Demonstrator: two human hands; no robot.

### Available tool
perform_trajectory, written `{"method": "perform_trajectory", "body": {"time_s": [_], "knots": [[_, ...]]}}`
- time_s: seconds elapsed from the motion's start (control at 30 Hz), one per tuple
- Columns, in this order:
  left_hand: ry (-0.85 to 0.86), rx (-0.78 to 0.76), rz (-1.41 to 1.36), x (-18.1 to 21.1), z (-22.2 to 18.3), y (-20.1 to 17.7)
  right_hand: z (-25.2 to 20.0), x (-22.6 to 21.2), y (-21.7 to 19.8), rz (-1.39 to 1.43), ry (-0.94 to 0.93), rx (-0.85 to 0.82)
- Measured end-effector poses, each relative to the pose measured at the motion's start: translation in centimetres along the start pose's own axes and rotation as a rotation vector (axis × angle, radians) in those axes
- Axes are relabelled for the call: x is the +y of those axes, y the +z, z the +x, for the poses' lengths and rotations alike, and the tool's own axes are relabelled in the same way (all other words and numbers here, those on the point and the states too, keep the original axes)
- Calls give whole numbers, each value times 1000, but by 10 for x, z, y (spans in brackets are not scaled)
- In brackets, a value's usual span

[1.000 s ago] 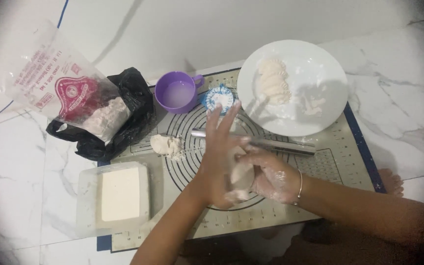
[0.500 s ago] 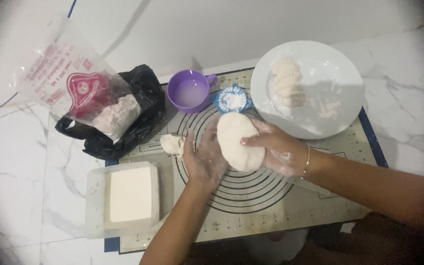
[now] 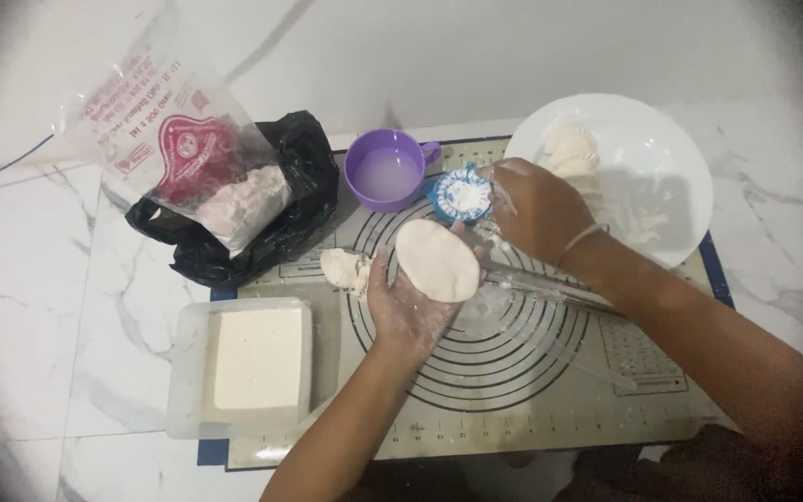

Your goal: A person is kneading, rolling, and shaping dough on a silicone mat, using their hands and a metal rolling pin.

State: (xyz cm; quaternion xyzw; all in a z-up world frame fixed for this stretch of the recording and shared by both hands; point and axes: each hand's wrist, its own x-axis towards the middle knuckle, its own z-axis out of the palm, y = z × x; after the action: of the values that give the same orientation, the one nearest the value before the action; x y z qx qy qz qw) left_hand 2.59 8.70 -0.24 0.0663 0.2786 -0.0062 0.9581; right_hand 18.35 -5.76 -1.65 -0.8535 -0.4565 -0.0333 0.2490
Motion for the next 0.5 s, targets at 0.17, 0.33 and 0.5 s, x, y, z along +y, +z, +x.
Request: {"method": "perform_trajectory", "body": {"time_s": [0.17, 0.33, 0.5], "knots": [[170, -159, 173, 5, -3, 0, 35, 28, 32, -212, 311, -308], [267, -205, 256, 12, -10, 6, 64, 50, 50, -335, 312, -404], [235, -112, 318, 18, 7, -20, 68, 35, 49, -242, 344, -442]]}}
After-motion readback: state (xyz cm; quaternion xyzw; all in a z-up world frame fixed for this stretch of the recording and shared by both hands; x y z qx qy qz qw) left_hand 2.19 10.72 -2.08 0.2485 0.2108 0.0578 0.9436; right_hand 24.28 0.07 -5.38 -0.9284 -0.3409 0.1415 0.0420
